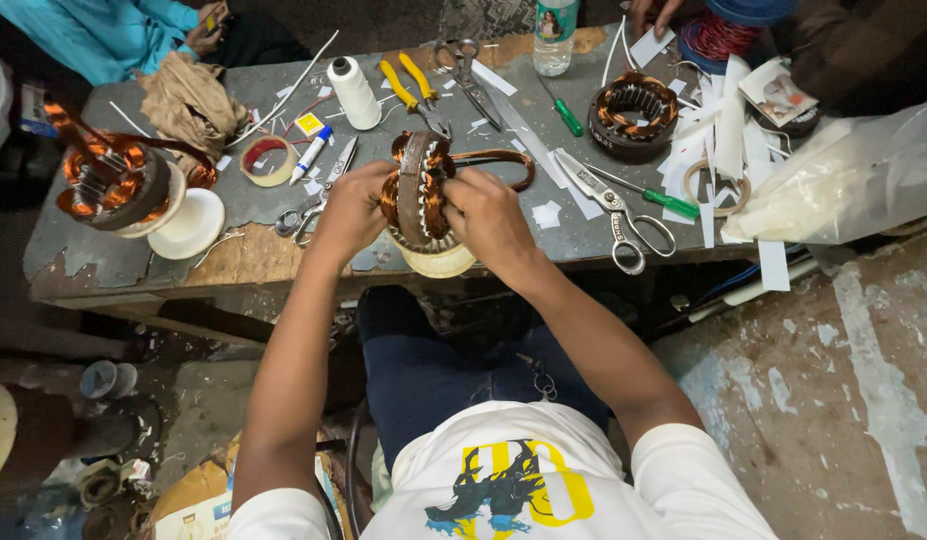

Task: The person winds copper wire around a cylindrical stator core, repeatedly inserting white insulating strips between layers. They rotate the stator and adjust the wire path by hand, occasionally using a small white tool to press the wire into place. The work continues on the same stator throughout the clip.

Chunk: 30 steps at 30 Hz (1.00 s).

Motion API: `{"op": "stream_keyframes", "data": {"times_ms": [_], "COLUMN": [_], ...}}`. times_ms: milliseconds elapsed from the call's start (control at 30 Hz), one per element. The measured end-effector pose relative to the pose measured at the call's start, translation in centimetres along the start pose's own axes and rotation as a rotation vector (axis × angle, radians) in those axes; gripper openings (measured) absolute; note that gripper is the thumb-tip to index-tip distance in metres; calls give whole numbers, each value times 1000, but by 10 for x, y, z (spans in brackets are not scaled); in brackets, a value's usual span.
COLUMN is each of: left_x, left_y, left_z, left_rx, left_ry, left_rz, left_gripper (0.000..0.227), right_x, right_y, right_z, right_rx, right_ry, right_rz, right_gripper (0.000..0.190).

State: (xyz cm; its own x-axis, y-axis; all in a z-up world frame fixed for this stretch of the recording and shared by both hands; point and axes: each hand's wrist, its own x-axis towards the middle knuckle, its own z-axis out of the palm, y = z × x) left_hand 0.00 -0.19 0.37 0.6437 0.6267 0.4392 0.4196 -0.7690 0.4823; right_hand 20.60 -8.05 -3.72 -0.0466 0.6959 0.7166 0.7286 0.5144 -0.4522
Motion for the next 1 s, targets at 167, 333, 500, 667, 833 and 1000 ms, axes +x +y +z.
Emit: {"op": "stream_keyframes", "data": {"times_ms": [167, 333, 500, 667, 833, 1000], "left_x": [-6, -13, -8, -1, 3, 1], "left_y": [1, -10, -27, -37, -29, -24], "left_z": [-4, 2, 21, 35, 24, 24], "left_rx": [-230, -350, -669, -653, -355, -146], "left_ry": [-11, -39, 47, 59, 105, 189], "left_rz": [-89, -114, -192, -501, -208, 13], "left_gripper": [36, 42, 28, 20, 16, 16], "right_x": [-1, 16, 28, 28, 30, 16], "right_y": [33, 65, 60, 53, 40, 7], "right_z": [1, -8, -12, -11, -18, -6], "right_rx": [432, 384, 350, 213, 406, 238], "right_ry": [-140, -459, -476, -400, -308, -111], "right_rz": [215, 57, -84, -190, 281, 184], "right_gripper": [25, 21, 16, 13, 21, 33]}}
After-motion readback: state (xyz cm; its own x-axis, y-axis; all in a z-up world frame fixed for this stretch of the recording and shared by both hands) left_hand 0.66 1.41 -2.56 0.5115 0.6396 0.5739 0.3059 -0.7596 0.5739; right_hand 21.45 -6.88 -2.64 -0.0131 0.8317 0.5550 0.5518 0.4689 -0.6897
